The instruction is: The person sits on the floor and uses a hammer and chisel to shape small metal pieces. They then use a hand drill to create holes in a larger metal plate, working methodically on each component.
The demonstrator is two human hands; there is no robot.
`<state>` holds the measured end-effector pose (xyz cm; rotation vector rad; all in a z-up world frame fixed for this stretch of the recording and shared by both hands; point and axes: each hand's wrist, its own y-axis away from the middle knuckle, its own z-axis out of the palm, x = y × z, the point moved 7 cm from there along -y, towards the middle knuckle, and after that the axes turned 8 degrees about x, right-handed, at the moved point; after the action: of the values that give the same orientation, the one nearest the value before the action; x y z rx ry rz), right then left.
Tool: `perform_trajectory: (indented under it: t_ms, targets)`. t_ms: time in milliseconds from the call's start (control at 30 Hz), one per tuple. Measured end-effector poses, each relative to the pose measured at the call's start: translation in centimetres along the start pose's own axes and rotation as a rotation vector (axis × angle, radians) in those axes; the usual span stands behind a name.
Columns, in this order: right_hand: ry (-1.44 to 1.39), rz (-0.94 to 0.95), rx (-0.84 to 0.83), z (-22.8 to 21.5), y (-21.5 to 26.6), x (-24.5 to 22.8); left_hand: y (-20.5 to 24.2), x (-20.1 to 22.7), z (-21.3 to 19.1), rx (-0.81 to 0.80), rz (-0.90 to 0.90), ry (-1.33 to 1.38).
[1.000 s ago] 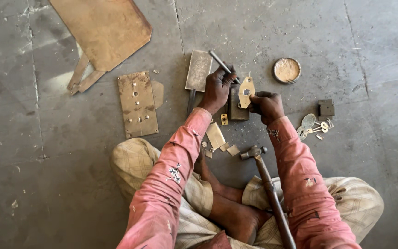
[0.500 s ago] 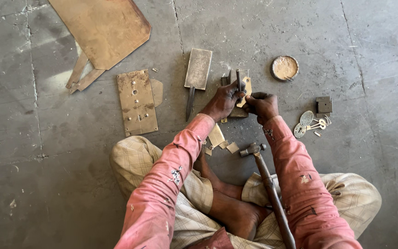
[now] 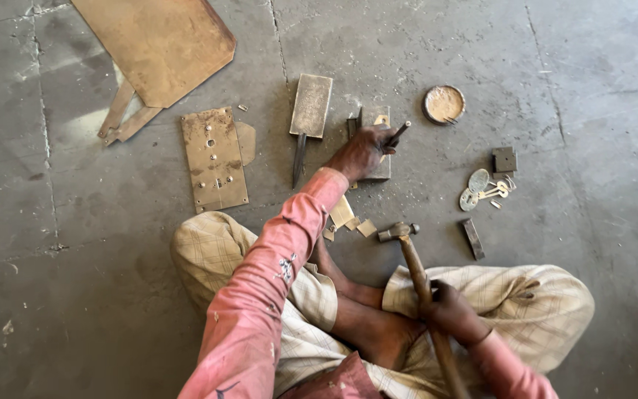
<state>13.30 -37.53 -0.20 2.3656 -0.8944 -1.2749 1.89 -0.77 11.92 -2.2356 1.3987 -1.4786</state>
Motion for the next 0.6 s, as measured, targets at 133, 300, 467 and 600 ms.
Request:
perform_trajectory:
  t_ms: [133, 300, 467, 600]
  targets:
    - [-0.088, -0.052, 0.002, -2.3, -1.0, -0.8, -0.4, -0.6, 0.2, -0.016, -0.039, 0.04]
    - [-0.357, -1.019, 0.293, -18.4, 8.3, -14.0, 0.1, -1.0, 1.0, -0.002, -0.011, 0.013]
    - [-0.031, -0.936, 0.476, -24.7, 10.1, -21.0, 0.1, -0.8, 0.6, 0.086, 0.067, 0.068]
    - [0.242, -0.454, 0.376, -17.0, 5.4, -22.3, 0.6, -1.9, 1.4, 0.002, -0.065, 0.028]
